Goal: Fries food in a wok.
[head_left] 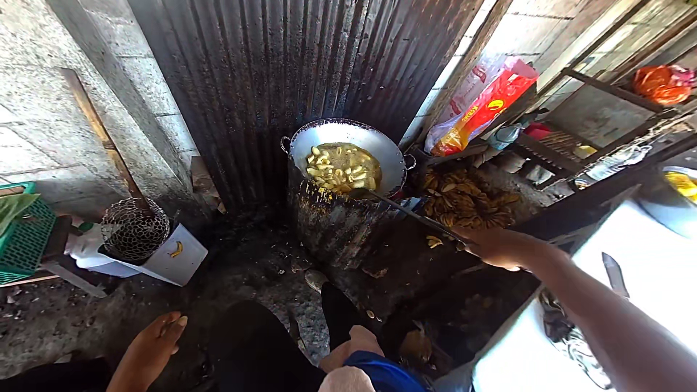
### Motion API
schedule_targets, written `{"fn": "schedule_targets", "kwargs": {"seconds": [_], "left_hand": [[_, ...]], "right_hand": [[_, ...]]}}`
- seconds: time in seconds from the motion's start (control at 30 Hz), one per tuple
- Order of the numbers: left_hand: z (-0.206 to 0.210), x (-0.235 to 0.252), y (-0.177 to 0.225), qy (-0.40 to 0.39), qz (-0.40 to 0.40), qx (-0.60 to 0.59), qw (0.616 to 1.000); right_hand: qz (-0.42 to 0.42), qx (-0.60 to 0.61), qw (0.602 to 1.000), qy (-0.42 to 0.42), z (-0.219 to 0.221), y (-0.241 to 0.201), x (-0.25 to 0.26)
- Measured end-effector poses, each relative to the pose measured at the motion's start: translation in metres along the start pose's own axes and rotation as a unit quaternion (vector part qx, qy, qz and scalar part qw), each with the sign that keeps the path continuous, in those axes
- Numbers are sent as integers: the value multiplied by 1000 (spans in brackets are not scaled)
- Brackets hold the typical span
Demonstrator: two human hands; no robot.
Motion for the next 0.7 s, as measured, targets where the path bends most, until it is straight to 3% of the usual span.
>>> {"fn": "schedule_targets", "kwargs": {"seconds": [0.17, 0.37, 0.43, 0.6, 0.67, 0.7], "left_hand": [[-2, 1, -3, 1, -9, 4, 1000], [-5, 2, -8, 4, -11, 2, 1000], [-6, 4, -9, 7, -16, 1, 1000], [-7, 4, -13, 15, -24, -8, 1000], [-6, 4, -12, 13, -21, -7, 1000], [-6, 4, -11, 12, -19, -6, 1000]], "right_hand": [[25, -18, 999, 25, 12, -72, 96], [21, 148, 988, 46, 18, -142, 193], [-7, 283, 958, 44, 16, -165, 218], [-64, 566, 822, -8, 10, -199, 239], [-77, 584, 807, -46, 9, -194, 222], [-83, 563, 820, -53, 10, -186, 210]]}}
Point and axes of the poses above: each hand's wrist, its own x-axis towards the middle knuckle, its own z-axis out of the palm, y = z × x, the point moved 7 cm from there along x, towards the middle knuckle, and after that the axes turned 1 degree about z, right-handed, at the moved point
